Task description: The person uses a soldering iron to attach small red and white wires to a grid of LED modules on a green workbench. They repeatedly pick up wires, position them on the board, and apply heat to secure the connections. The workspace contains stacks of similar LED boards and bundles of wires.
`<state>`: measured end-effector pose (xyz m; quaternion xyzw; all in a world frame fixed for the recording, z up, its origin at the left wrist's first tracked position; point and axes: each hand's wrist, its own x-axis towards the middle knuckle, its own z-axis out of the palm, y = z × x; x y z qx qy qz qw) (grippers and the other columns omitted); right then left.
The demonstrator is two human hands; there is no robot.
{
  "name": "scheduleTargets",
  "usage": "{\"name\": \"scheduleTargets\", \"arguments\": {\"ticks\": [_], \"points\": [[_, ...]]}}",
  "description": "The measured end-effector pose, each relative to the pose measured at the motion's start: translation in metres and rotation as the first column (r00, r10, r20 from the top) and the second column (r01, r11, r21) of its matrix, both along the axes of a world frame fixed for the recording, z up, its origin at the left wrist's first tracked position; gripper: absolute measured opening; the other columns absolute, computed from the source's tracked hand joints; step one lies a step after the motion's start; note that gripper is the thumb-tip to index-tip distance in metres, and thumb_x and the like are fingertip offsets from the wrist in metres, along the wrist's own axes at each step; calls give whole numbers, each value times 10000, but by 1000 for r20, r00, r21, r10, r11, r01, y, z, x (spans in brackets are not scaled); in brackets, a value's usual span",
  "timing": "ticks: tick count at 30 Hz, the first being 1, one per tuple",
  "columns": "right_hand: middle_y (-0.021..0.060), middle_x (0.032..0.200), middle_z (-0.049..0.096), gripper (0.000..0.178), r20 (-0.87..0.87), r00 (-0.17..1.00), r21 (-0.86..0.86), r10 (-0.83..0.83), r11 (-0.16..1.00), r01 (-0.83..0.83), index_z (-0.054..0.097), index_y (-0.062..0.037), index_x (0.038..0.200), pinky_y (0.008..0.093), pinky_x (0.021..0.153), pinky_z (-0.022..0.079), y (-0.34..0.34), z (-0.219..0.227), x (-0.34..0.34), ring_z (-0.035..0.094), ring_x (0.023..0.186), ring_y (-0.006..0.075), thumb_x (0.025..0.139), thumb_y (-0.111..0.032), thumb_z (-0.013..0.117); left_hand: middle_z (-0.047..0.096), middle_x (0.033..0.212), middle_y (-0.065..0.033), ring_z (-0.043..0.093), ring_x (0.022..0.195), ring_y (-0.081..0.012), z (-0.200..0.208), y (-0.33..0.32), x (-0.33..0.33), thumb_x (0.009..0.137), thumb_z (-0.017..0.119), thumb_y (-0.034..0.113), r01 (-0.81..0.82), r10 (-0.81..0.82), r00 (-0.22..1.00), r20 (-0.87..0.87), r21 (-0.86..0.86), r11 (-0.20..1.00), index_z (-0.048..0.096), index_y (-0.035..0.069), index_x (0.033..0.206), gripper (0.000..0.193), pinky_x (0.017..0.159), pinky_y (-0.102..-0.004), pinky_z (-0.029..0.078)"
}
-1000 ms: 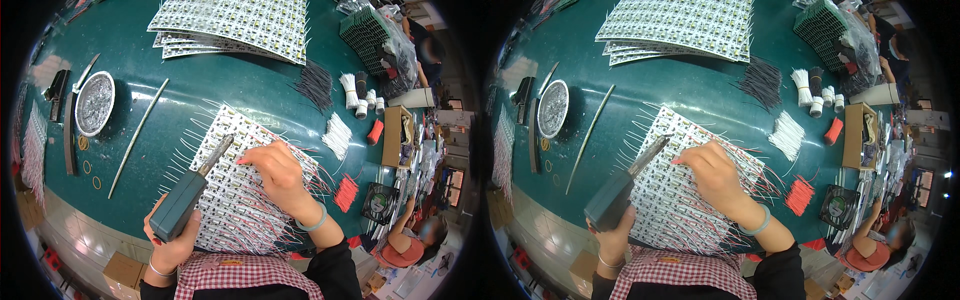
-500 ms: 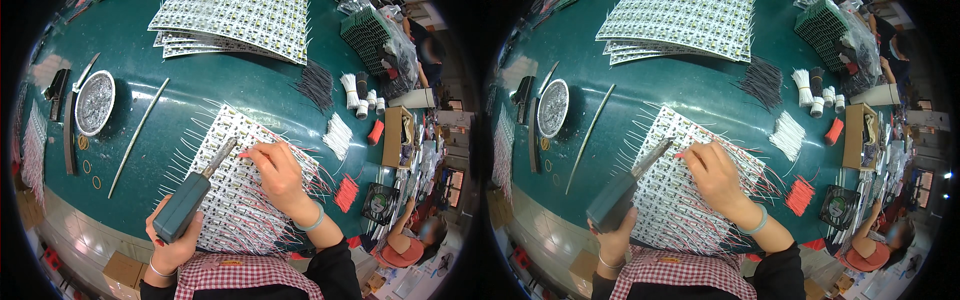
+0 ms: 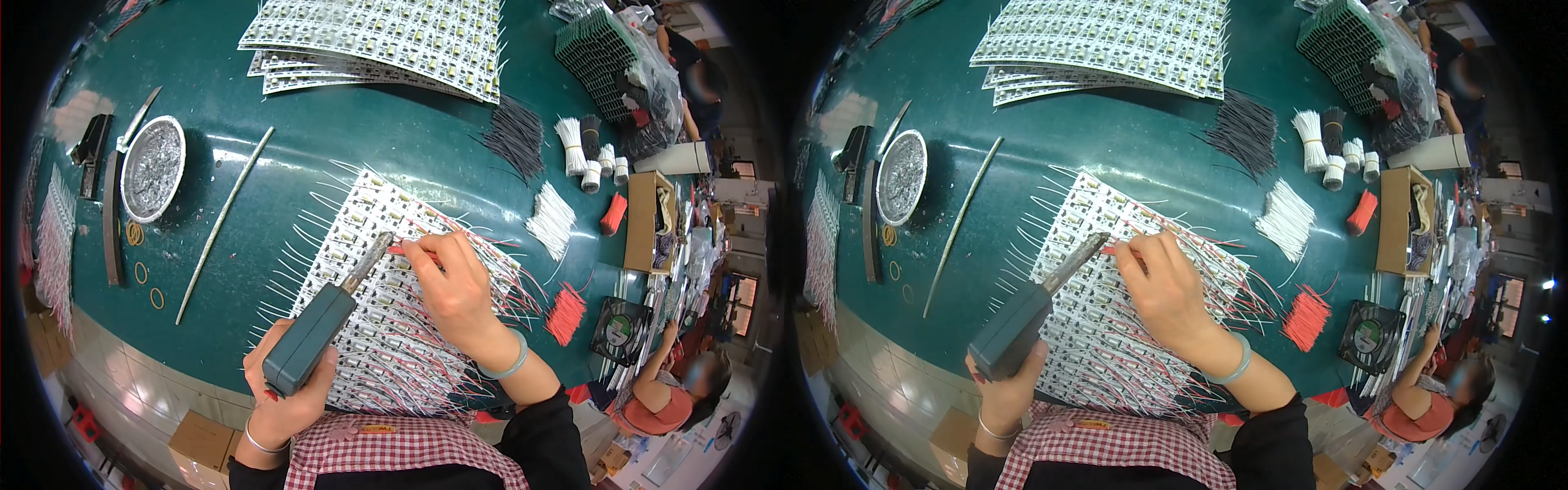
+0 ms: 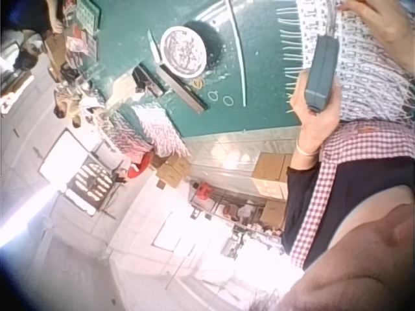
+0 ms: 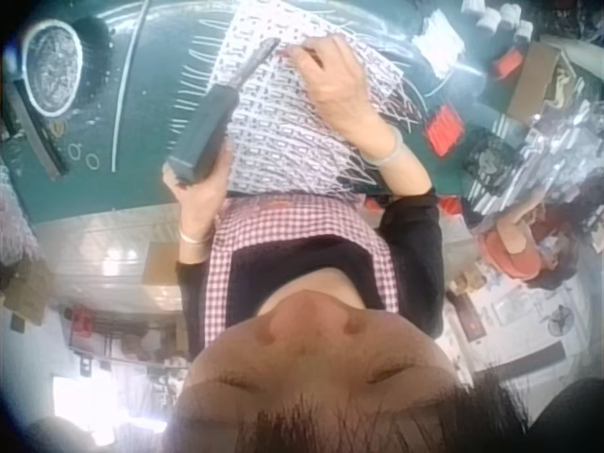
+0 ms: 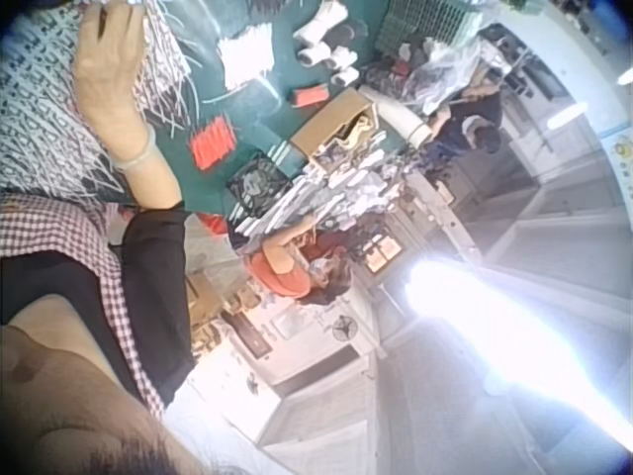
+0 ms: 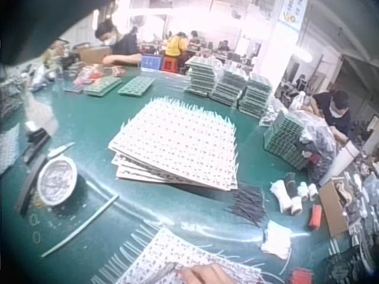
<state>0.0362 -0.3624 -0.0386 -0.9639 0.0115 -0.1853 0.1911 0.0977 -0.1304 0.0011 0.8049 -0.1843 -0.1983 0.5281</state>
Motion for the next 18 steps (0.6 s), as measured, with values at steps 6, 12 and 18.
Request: {"name": "scheduleTargets", "arguments": {"ticks": [6,12,18], "points": [[99,927,566,316,-3,1000,-14,-4,1000,4,639,42,1035,328,619,477,1,3,2,562,819,244,721,6,663,641,807,-97,596,646,-127,0,-3,1,730,723,-42,0,-1,1000,25,25,1000,653,-52,888,173,582,-251,460],[102,916,561,305,-16,1000,-11,-3,1000,3,640,48,1022,329,626,475,1,5,4,555,812,245,722,5,673,623,778,-97,578,617,-134,1,-3,3,727,727,-43,28,-31,996,81,36,999,647,-45,847,144,567,-253,448],[106,908,556,278,-18,1000,-19,0,1000,-1,640,53,1007,338,627,472,1,7,5,550,806,247,738,-4,678,619,771,-99,590,612,-143,1,-1,4,718,726,-51,11,-12,997,80,13,1000,659,-48,845,144,553,-264,452]]}}
